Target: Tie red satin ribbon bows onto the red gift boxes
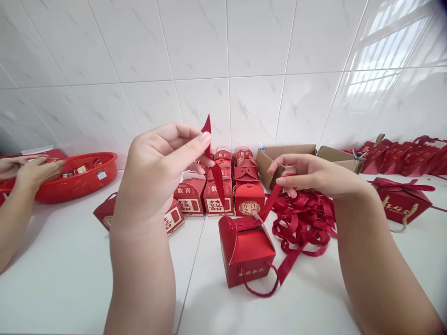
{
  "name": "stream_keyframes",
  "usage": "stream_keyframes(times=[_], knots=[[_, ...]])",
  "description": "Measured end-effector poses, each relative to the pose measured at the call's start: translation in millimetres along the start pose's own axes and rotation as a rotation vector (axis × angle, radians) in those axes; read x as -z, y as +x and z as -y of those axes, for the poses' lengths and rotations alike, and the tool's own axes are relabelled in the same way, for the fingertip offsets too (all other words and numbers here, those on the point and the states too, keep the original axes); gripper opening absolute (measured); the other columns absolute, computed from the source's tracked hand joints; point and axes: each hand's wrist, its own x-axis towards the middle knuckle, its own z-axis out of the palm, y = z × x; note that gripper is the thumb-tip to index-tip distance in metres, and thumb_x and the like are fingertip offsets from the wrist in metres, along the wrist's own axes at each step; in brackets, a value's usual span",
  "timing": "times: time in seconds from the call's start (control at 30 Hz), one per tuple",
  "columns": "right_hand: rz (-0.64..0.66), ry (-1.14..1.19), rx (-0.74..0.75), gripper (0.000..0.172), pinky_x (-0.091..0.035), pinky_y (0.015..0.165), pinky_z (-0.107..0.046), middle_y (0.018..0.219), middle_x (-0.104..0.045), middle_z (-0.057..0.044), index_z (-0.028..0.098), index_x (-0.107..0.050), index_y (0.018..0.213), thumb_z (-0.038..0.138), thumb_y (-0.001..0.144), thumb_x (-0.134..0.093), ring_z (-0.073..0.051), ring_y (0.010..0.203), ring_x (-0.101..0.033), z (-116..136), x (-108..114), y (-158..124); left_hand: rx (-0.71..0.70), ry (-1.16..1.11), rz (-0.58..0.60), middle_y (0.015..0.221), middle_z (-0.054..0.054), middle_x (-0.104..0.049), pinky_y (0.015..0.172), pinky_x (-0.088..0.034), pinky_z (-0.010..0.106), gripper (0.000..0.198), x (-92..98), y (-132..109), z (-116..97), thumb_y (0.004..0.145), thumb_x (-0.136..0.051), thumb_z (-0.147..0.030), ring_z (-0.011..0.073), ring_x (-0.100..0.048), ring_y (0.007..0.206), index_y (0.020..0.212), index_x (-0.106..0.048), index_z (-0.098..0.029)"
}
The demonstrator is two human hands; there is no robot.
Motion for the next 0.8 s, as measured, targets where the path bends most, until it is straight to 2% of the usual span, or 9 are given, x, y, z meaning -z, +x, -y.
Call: stream_keyframes(times=[0.17,0.3,0.4,0.5,0.6,0.7,0.8], knots=[[-0.169,0.189,0.155,0.023,-0.046,0.054,-0.023,0.066,-0.059,0.0,0.02,-0.058,0.08,0.037,0.074,-0.072,-0.011,0.06,-0.056,1,-3,-3,0.001,0.036,0.01,0.073,0.002,-0.069,0.046,-0.051,0.019,0.009,3.8,0,4,0.071,-0.075,-0.024,0.0125,-0.064,0.06,0.077,-0.069,-0.021],[-0.247,0.192,0.25,0.036,-0.053,0.066,-0.034,0.084,-0.068,-0.004,0.022,-0.064,0.091,0.051,0.07,-0.07,-0.017,0.069,-0.065,-6,2,-6,-0.031,0.061,-0.002,0.077,0.003,-0.07,0.049,-0.053,0.022,0.009,3.2,2,11,0.073,-0.072,-0.022,0.0151,-0.066,0.063,0.082,-0.071,-0.022],[-0.277,0.119,0.229,0.048,-0.053,0.067,-0.04,0.1,-0.07,-0.005,0.026,-0.065,0.101,0.059,0.067,-0.066,-0.019,0.073,-0.068,-16,6,-7,-0.08,0.073,-0.011,0.079,0.003,-0.071,0.052,-0.054,0.024,0.009,-0.6,4,15,0.075,-0.069,-0.019,0.0164,-0.067,0.068,0.083,-0.072,-0.022],[-0.323,0.02,0.18,0.052,-0.051,0.066,-0.038,0.112,-0.068,-0.006,0.028,-0.065,0.104,0.059,0.062,-0.069,-0.019,0.072,-0.069,-26,8,-6,-0.109,0.067,-0.027,0.082,0.004,-0.071,0.058,-0.056,0.025,0.01,-4.1,4,15,0.074,-0.069,-0.018,0.0175,-0.068,0.073,0.084,-0.072,-0.022],[-0.293,-0.055,0.145,0.061,-0.051,0.067,-0.034,0.121,-0.063,-0.005,0.031,-0.061,0.11,0.058,0.057,-0.072,-0.018,0.075,-0.07,-33,9,-5,-0.114,0.062,-0.037,0.083,0.004,-0.071,0.062,-0.057,0.026,0.009,-5.7,3,13,0.074,-0.07,-0.018,0.0177,-0.067,0.075,0.083,-0.071,-0.021],[-0.276,-0.11,0.103,0.067,-0.051,0.069,-0.032,0.128,-0.059,-0.006,0.033,-0.055,0.12,0.06,0.06,-0.068,-0.018,0.085,-0.07,-35,11,-5,-0.112,0.066,-0.031,0.082,0.004,-0.071,0.064,-0.057,0.026,0.008,-5.6,3,12,0.074,-0.069,-0.017,0.0178,-0.067,0.076,0.081,-0.071,-0.021],[-0.324,-0.068,0.066,0.065,-0.05,0.071,-0.029,0.135,-0.053,-0.007,0.033,-0.049,0.126,0.06,0.068,-0.062,-0.018,0.096,-0.068,-33,11,-4,-0.106,0.056,-0.024,0.081,0.004,-0.071,0.063,-0.056,0.026,0.008,-5.1,3,13,0.074,-0.07,-0.017,0.0185,-0.068,0.077,0.08,-0.071,-0.021]])
